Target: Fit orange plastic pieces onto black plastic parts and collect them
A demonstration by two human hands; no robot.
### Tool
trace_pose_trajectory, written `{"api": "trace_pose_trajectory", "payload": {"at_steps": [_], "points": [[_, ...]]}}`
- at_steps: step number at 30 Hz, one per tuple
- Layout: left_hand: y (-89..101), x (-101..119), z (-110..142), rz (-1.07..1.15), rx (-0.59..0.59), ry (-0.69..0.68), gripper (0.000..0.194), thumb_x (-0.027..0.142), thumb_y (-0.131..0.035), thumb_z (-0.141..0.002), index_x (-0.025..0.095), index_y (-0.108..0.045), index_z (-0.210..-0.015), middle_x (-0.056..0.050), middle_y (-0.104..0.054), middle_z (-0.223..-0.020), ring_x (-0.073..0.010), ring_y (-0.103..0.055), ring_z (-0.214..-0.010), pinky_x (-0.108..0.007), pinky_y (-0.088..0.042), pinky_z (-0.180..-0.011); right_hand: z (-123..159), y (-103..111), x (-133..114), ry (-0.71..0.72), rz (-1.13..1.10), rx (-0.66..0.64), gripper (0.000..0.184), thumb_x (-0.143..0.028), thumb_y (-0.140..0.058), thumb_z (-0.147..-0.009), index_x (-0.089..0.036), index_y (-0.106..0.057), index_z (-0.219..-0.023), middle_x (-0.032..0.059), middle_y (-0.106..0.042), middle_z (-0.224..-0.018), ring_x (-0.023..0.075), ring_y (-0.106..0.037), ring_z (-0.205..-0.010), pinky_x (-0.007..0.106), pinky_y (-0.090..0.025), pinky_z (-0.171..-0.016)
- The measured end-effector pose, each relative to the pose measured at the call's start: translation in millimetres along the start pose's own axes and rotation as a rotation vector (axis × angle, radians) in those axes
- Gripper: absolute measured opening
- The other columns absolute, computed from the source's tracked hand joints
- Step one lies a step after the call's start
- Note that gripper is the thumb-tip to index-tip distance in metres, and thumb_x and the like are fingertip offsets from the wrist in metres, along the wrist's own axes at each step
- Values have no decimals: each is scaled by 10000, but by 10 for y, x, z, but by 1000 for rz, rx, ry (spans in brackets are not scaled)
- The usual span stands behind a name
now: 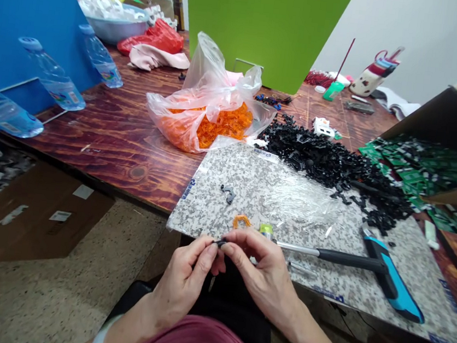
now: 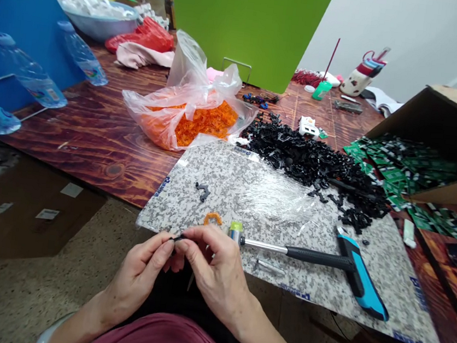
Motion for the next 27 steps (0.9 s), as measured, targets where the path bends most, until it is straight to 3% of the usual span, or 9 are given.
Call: {"api": "trace_pose_trajectory", "payload": {"at_steps": [5,9,11,14,19,23,27], "points": [[-9,142,162,-90,26,-180,193,191,-388,-954,210,-563,-874,21,-547,-645,-115,-499,-547,-216,-398,-535,110,-54,-198,51,22,-23,120,-259,-513,-911,-190,-575,-835,0,-564,-711,116,-511,-618,231,-407,-556],[15,380,325,-147,62,-385,161,157,-433,-925,229,-567,-872,13,-528,-595,-131,-475,-501,-244,-366,-482,240,-46,-514,296,31,-28,69,-181,-483,-906,-195,-510,-844,10,-532,-722,125,-497,-651,248,-404,-589],[21,437,336,-146,60,-423,153,157,-444,-919,230,-560,-850,18,-497,-565,-140,-472,-501,-254,-361,-484,255,-51,-587,382,45,-23,65,-168,-473,-901,-191,-498,-846,14,-519,-716,129,-486,-647,256,-398,-588],[23,341,224,-124,54,-298,209,146,-418,-931,218,-528,-769,31,-464,-573,-118,-457,-499,-235,-359,-495,171,-78,-479,343,109,-14,93,-151,-470,-900,-187,-502,-820,7,-512,-699,123,-483,-637,251,-396,-588],[-3,-44,18,26,19,40,297,272,-367,-971,191,-501,-718,42,-460,-586,-104,-443,-533,-214,-367,-544,-95,-15,-122,198,224,-68,116,-239,-497,-924,-185,-572,-853,19,-592,-753,129,-543,-682,241,-429,-628],[0,-279,-18,209,17,270,343,419,-401,-952,168,-560,-781,48,-446,-588,-103,-409,-544,-209,-358,-544,-331,264,17,212,618,-24,160,-292,-500,-931,-190,-623,-912,55,-656,-875,186,-565,-814,302,-407,-741],[19,-318,-23,358,45,345,393,513,-449,-905,156,-569,-793,39,-457,-609,-103,-402,-553,-211,-345,-529,-467,392,137,137,1008,-59,161,-338,-561,-892,-198,-634,-863,53,-660,-817,224,-553,-787,331,-349,-706]]}}
Point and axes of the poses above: each hand's wrist, its own z-axis away from the middle knuckle, its own y-axis out of the back of the hand, x = y × z, the point moved 6 cm from there along -z, towards the middle knuckle
